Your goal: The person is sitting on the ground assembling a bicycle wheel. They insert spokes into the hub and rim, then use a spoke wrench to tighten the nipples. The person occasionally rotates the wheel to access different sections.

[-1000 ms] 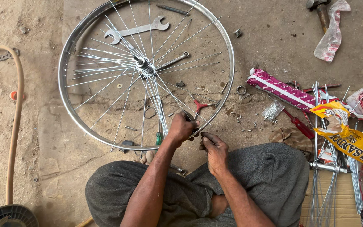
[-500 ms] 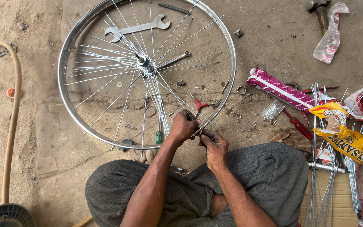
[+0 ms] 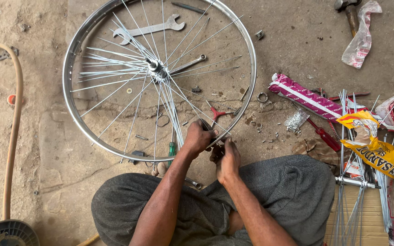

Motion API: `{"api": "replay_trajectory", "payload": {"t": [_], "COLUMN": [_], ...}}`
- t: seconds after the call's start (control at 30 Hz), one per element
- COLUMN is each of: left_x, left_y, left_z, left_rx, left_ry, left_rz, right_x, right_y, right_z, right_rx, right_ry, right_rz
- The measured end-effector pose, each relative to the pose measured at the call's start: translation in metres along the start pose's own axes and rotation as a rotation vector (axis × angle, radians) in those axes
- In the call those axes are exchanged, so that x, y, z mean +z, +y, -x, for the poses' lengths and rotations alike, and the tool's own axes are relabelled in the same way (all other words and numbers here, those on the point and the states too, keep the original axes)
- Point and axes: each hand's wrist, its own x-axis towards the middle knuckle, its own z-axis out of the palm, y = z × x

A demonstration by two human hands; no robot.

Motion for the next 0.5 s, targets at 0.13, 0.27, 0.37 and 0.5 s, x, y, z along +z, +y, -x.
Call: {"api": "replay_trajectory", "payload": {"t": [0.13, 0.27, 0.37, 0.5], "left_x": [0.001, 0.002, 0.001, 0.002], "left_y": [0.001, 0.003, 0.001, -0.004], "left_z": [0.001, 0.001, 0.001, -0.001], "left_rx": [-0.01, -0.013, -0.006, -0.012], "left_ry": [0.01, 0.005, 0.003, -0.006], "left_rz": [0.019, -0.008, -0.013, -0.008], "right_x": [-0.008, -0.007, -0.007, -0.01], "right_y": [0.001, 0.004, 0.002, -0.014], "right_z": [-0.007, -0.02, -0.016, 0.0], "right_rx": [-0.264, -0.161, -0.167, -0.002], "right_ry": [-0.247, -0.311, -0.246, -0.461], "right_rz": [-0.007, 0.009, 0.027, -0.113]}}
